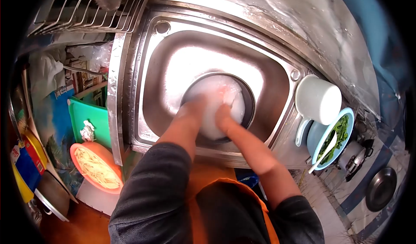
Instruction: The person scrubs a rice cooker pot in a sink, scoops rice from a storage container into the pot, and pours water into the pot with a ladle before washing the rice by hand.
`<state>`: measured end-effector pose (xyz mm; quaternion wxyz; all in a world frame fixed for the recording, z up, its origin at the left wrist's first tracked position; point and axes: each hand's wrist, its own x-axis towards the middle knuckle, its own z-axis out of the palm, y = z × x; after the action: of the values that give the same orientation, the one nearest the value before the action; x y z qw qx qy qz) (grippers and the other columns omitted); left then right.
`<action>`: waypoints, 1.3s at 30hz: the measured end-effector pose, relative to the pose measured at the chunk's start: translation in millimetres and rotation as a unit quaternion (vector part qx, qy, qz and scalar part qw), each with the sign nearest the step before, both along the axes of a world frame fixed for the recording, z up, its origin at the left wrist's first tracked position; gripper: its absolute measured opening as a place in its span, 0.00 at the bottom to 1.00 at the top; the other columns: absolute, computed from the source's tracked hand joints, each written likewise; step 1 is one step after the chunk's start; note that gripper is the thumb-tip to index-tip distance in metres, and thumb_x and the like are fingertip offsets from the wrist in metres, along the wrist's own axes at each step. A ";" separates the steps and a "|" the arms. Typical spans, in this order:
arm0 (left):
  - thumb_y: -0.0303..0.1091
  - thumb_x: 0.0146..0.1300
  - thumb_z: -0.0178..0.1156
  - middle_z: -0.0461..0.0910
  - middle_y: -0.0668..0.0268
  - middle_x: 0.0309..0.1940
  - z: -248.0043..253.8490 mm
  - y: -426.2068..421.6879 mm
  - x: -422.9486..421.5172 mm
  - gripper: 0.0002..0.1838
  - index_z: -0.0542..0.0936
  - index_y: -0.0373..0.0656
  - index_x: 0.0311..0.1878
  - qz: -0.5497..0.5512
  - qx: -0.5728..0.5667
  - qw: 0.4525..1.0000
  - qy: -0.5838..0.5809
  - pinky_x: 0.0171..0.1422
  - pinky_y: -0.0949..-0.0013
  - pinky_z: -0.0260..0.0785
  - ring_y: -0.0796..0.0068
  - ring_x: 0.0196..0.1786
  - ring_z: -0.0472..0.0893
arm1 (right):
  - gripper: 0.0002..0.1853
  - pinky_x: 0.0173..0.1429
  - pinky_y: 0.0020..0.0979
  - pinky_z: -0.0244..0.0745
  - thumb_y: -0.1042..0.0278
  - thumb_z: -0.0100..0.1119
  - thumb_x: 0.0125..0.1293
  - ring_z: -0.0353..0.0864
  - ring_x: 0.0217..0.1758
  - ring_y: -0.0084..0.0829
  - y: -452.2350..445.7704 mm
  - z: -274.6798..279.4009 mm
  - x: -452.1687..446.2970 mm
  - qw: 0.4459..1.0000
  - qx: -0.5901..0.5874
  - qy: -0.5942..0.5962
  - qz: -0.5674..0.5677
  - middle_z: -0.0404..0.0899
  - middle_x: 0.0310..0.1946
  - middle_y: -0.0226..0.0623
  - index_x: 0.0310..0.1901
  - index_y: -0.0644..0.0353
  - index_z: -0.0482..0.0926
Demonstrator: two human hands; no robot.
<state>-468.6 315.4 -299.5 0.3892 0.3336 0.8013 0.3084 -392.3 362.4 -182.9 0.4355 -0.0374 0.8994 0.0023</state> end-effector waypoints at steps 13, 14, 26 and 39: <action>0.34 0.58 0.47 0.77 0.55 0.42 120.0 9.8 -24.1 0.12 0.77 0.42 0.39 -0.036 -0.033 0.999 -0.011 0.52 0.54 0.66 0.54 0.47 0.75 | 0.17 0.56 0.36 0.69 0.61 0.49 0.61 0.73 0.55 0.37 -14.4 -47.8 -37.6 0.950 -0.159 -0.073 -0.260 0.74 0.51 0.47 0.48 0.61 0.75; 0.34 0.59 0.48 0.75 0.55 0.47 132.3 3.7 -25.8 0.13 0.76 0.42 0.44 -0.004 -0.038 0.998 0.050 0.55 0.54 0.64 0.53 0.50 0.73 | 0.18 0.56 0.36 0.69 0.61 0.49 0.61 0.73 0.56 0.38 -6.4 -39.7 -47.1 0.948 -0.151 -0.080 -0.269 0.73 0.51 0.48 0.49 0.61 0.75; 0.29 0.60 0.50 0.59 0.48 0.65 218.4 -71.9 -12.9 0.21 0.70 0.36 0.57 0.071 -0.002 0.994 0.087 0.65 0.54 0.60 0.46 0.62 0.65 | 0.14 0.51 0.41 0.71 0.64 0.48 0.62 0.77 0.46 0.47 7.8 110.8 -28.0 0.945 -0.222 0.090 -0.223 0.78 0.42 0.49 0.42 0.62 0.78; 0.16 0.50 0.51 0.72 0.56 0.54 211.7 -113.4 -25.2 0.17 0.77 0.39 0.43 0.025 0.179 0.959 0.217 0.59 0.62 0.66 0.53 0.57 0.70 | 0.20 0.59 0.32 0.62 0.51 0.46 0.64 0.77 0.39 0.29 70.0 102.6 49.0 0.969 -0.065 0.223 0.083 0.81 0.27 0.31 0.25 0.52 0.82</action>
<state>-493.8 202.0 -87.8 0.1315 0.4364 0.8064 0.3769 -343.3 432.4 -80.3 0.2184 -0.1382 0.9660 -0.0115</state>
